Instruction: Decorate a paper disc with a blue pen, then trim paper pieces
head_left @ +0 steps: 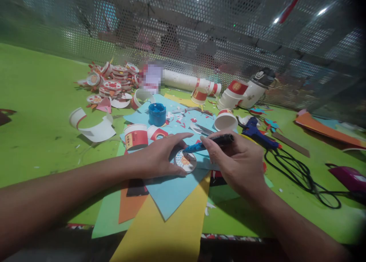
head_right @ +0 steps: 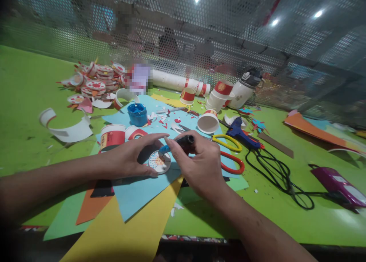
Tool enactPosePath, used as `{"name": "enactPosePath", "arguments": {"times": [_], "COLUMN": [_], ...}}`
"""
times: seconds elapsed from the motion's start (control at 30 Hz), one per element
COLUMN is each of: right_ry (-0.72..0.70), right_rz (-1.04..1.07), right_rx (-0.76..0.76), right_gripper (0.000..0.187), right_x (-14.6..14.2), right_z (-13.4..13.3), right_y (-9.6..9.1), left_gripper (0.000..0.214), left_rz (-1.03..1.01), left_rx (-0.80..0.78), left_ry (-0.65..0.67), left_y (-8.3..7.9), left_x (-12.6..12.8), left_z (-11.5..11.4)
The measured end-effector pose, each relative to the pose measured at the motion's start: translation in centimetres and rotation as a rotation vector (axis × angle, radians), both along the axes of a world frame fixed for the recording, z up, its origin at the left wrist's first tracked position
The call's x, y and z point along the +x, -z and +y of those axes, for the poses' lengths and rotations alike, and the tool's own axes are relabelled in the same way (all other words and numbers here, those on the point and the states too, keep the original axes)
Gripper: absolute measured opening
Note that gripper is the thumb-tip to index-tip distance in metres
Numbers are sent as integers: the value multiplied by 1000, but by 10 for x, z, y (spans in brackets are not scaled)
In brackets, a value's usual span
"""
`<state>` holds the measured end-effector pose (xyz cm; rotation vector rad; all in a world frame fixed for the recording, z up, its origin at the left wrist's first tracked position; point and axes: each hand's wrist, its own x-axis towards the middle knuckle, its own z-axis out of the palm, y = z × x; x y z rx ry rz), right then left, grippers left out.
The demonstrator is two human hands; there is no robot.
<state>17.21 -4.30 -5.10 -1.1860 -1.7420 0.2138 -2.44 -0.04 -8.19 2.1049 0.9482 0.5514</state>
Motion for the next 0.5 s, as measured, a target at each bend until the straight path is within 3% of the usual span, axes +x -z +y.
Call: {"name": "enactPosePath", "arguments": {"times": [0.27, 0.5], "right_ry": [-7, -3], "right_rz": [10, -80], "right_rx": [-24, 53], "right_gripper": [17, 16], "right_x": [-1, -1], "right_z": [1, 0], "right_y": [-1, -2], "left_gripper": [89, 90], "left_rz": [11, 25], "left_rx": [-2, 7], "left_ry": [-2, -13], "left_y": [-2, -4], "left_x": [2, 2], "left_z": [-1, -1]}}
